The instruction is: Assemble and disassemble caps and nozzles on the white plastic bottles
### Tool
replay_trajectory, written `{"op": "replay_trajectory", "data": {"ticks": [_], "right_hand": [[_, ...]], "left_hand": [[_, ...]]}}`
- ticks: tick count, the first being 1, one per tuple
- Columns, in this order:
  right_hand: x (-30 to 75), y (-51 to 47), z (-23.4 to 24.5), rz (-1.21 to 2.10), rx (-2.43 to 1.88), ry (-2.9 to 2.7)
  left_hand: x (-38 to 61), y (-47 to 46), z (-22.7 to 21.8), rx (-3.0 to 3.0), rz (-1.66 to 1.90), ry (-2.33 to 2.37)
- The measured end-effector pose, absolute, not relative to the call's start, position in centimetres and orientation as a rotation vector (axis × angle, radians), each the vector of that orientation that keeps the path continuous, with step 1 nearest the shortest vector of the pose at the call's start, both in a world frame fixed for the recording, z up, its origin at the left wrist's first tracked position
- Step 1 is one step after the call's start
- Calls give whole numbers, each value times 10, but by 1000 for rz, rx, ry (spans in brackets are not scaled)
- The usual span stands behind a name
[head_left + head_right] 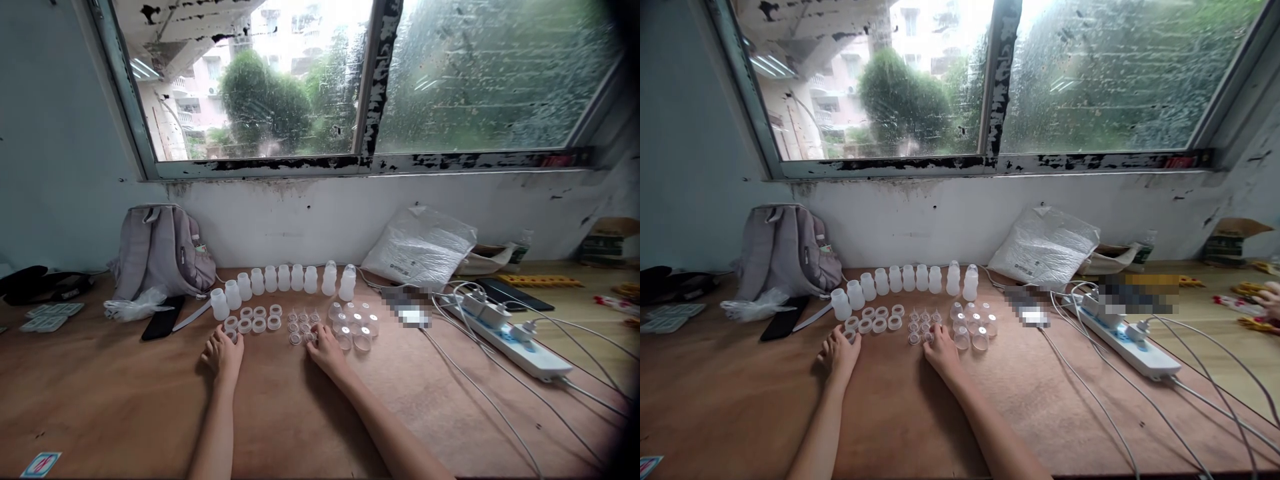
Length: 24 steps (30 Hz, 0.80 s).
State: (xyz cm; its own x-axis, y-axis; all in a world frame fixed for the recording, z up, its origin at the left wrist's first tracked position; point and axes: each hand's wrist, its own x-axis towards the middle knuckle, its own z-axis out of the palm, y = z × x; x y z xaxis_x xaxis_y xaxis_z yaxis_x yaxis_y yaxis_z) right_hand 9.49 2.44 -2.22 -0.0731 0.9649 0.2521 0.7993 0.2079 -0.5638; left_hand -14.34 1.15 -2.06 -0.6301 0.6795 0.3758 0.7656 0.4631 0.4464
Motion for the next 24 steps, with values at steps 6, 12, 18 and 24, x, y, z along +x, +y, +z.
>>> {"op": "replay_trajectory", "data": {"ticks": [6, 12, 18, 24], "right_hand": [[92, 21, -20, 354, -1634, -1935], [91, 21, -20, 314, -1656, -1941], [92, 21, -23, 310, -1616, -1934], [92, 23, -24, 311, -1586, -1917]], "left_hand": [[-145, 12, -26, -1435, -879, -2514], [-146, 13, -30, -1542, -763, -2541], [-145, 13, -30, -1557, -806, -2532], [-145, 13, -29, -1575, -837, -2513]]}}
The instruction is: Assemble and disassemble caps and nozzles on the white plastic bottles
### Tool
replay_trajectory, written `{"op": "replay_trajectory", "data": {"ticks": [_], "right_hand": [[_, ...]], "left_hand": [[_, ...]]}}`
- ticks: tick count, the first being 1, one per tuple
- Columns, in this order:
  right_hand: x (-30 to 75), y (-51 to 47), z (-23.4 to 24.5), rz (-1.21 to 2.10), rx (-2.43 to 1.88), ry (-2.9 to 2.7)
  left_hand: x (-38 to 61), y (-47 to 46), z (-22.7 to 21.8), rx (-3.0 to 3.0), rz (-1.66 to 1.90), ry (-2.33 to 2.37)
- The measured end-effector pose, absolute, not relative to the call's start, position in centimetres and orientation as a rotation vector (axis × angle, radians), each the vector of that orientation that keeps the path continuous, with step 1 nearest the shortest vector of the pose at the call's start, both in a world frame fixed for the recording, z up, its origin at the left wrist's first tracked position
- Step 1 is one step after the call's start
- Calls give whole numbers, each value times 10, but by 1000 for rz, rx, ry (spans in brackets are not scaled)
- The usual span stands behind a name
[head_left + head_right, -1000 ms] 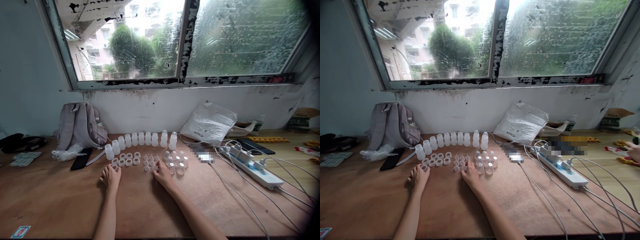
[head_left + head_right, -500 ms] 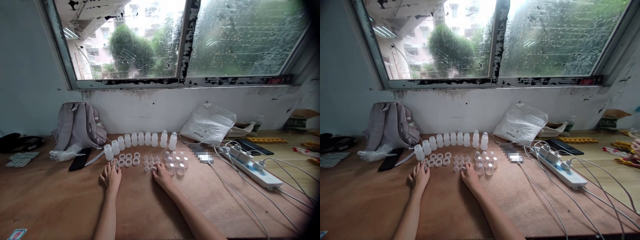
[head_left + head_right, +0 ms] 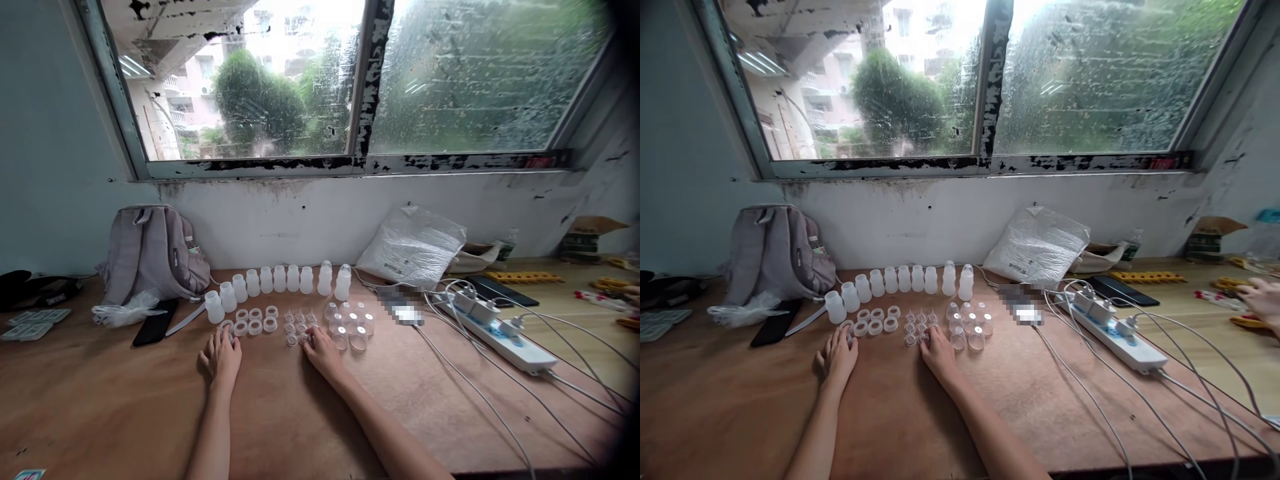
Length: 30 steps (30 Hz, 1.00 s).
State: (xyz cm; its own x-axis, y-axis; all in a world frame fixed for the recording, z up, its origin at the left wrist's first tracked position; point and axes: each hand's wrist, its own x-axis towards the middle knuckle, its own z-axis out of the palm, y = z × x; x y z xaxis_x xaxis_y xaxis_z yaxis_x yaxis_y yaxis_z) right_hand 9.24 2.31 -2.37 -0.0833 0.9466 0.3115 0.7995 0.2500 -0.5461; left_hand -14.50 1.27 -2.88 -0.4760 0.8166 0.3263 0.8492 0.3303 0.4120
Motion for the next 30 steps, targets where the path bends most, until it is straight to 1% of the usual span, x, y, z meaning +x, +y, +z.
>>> {"op": "replay_trajectory", "data": {"ticks": [8, 15, 20, 23, 26, 28, 30], "right_hand": [[92, 22, -24, 306, -1617, -1911], [90, 23, -24, 267, -1634, -1924], [90, 21, -22, 286, -1533, -1856], [96, 30, -4, 219, -1419, -1771], [107, 58, 27, 198, -1364, -1697], [116, 87, 50, 264, -1406, -1669], [125, 119, 69, 253, -1563, -1647]], "left_hand": [[-145, 14, -28, -1487, -874, -2483], [-143, 21, -27, -1603, -1200, -2129], [-133, 19, -21, -1746, -1304, -1974], [-127, 18, -21, -1818, -1322, -1884], [-121, 19, -21, -1888, -1328, -1798], [-118, 19, -22, -1924, -1329, -1760], [-115, 20, -24, -1948, -1337, -1734]]}}
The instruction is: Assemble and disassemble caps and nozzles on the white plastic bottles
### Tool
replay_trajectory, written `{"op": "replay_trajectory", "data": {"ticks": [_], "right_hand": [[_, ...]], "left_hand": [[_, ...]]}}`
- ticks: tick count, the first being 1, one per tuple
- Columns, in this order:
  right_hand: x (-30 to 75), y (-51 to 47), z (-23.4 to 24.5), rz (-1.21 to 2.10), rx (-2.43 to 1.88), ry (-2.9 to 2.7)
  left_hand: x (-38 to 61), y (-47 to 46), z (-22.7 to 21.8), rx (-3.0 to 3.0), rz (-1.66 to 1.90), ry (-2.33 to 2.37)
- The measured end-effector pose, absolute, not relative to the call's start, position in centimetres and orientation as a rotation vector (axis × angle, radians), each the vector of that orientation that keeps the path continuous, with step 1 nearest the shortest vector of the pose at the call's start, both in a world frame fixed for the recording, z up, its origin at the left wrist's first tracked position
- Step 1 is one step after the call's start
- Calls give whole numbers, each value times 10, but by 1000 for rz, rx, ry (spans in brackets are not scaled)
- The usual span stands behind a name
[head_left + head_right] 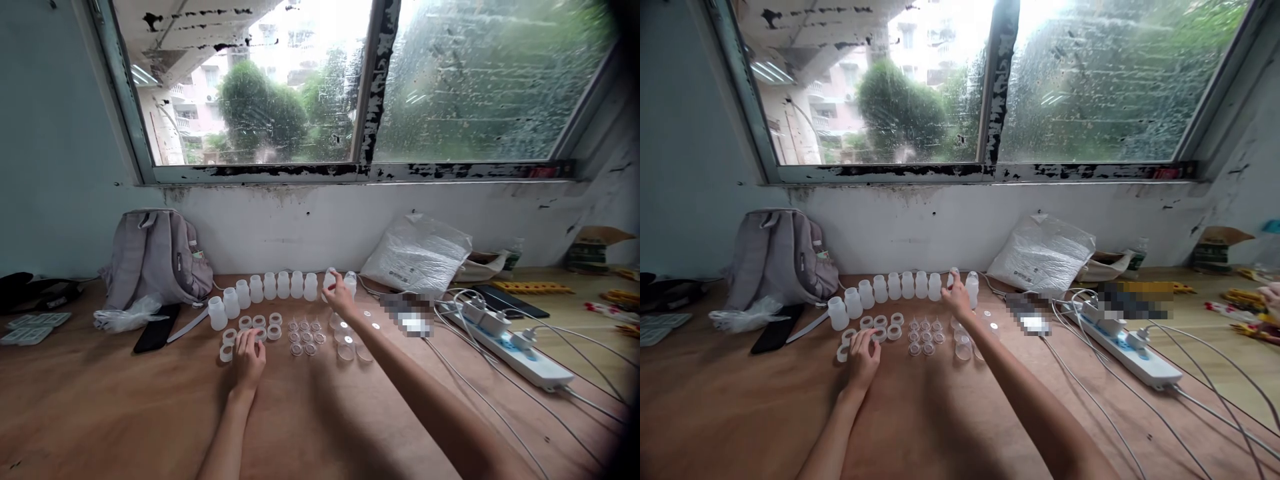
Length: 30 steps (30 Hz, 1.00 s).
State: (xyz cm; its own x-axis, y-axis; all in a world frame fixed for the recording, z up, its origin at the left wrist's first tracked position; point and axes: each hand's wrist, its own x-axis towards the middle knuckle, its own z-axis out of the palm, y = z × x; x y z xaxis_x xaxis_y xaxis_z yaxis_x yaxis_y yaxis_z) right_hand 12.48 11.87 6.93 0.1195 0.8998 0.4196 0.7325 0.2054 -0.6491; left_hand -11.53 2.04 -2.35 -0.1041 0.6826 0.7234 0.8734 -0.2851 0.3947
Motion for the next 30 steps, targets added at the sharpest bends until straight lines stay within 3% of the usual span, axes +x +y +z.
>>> {"op": "replay_trajectory", "data": {"ticks": [4, 11, 21, 30], "right_hand": [[139, 165, 82, 128, -1835, -1714], [150, 166, 57, 63, -1852, -1738], [156, 128, 47, -62, -1368, -1479], [136, 22, 17, 588, -1025, -1110]], "left_hand": [[-115, 24, -28, -1966, -1385, -1666], [-117, 26, -31, -1955, -1435, -1656], [-111, 20, -26, -2043, -1464, -1604], [-95, 9, -19, -2326, -1426, -1526]]}}
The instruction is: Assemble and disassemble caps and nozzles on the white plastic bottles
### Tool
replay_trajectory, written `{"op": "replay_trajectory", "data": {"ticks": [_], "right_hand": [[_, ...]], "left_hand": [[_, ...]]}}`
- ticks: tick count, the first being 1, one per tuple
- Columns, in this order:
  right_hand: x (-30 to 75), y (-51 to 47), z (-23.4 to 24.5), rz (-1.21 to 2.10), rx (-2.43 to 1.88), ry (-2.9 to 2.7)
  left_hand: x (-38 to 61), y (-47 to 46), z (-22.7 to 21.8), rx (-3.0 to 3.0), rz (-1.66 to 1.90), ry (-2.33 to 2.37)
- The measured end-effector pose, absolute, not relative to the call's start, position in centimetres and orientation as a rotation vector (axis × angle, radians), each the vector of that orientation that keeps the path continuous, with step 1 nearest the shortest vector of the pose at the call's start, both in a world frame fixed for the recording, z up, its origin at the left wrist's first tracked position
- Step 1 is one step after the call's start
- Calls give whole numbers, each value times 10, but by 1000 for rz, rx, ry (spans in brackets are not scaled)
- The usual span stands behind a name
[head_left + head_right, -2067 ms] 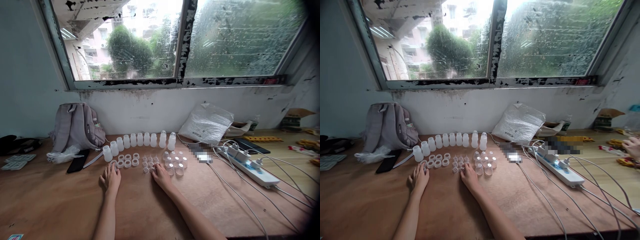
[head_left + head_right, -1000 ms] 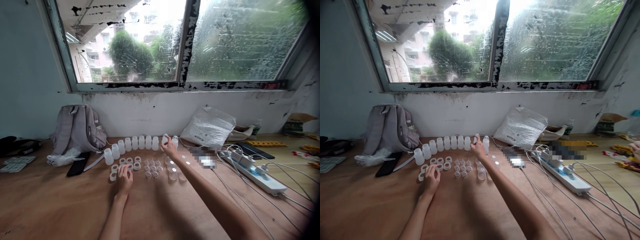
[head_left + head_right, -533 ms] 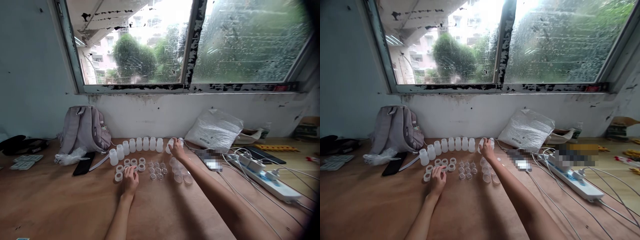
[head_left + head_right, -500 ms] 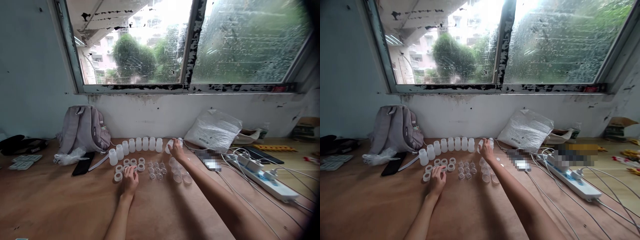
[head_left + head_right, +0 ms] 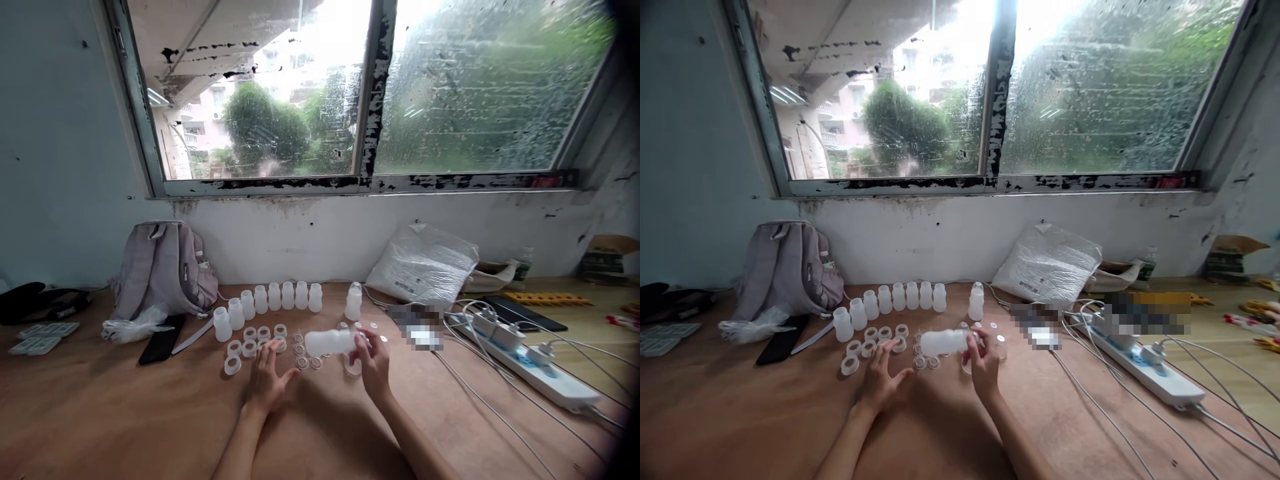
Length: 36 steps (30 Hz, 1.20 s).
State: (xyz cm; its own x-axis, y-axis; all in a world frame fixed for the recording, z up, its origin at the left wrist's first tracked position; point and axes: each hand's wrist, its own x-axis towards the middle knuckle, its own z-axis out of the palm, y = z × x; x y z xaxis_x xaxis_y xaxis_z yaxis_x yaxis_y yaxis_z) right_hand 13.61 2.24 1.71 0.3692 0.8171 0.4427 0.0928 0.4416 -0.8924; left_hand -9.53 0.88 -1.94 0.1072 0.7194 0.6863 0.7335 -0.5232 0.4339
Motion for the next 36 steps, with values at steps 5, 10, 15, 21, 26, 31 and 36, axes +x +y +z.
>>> {"op": "replay_trajectory", "data": {"ticks": [5, 10, 15, 21, 26, 31, 36], "right_hand": [[112, 3, -6, 667, -989, -1208], [105, 2, -12, 841, -1079, -1346], [105, 5, -8, 819, -1267, -1435], [112, 9, -6, 554, -1251, -1477], [118, 7, -5, 546, -1165, -1540], [122, 0, 2, 442, -1065, -1620], [125, -8, 8, 188, -993, -1728]], "left_hand": [[-76, -5, -15, -2731, -1362, -1412], [-73, -6, -17, -2650, -1249, -1484], [-76, -7, -16, -2516, -1102, -1470], [-73, -15, -5, -2710, -1121, -1442], [-72, -17, -1, -2877, -1249, -1672], [-69, -13, 4, -3109, -1383, -1943], [-70, -7, 8, -3639, -1363, -2187]]}}
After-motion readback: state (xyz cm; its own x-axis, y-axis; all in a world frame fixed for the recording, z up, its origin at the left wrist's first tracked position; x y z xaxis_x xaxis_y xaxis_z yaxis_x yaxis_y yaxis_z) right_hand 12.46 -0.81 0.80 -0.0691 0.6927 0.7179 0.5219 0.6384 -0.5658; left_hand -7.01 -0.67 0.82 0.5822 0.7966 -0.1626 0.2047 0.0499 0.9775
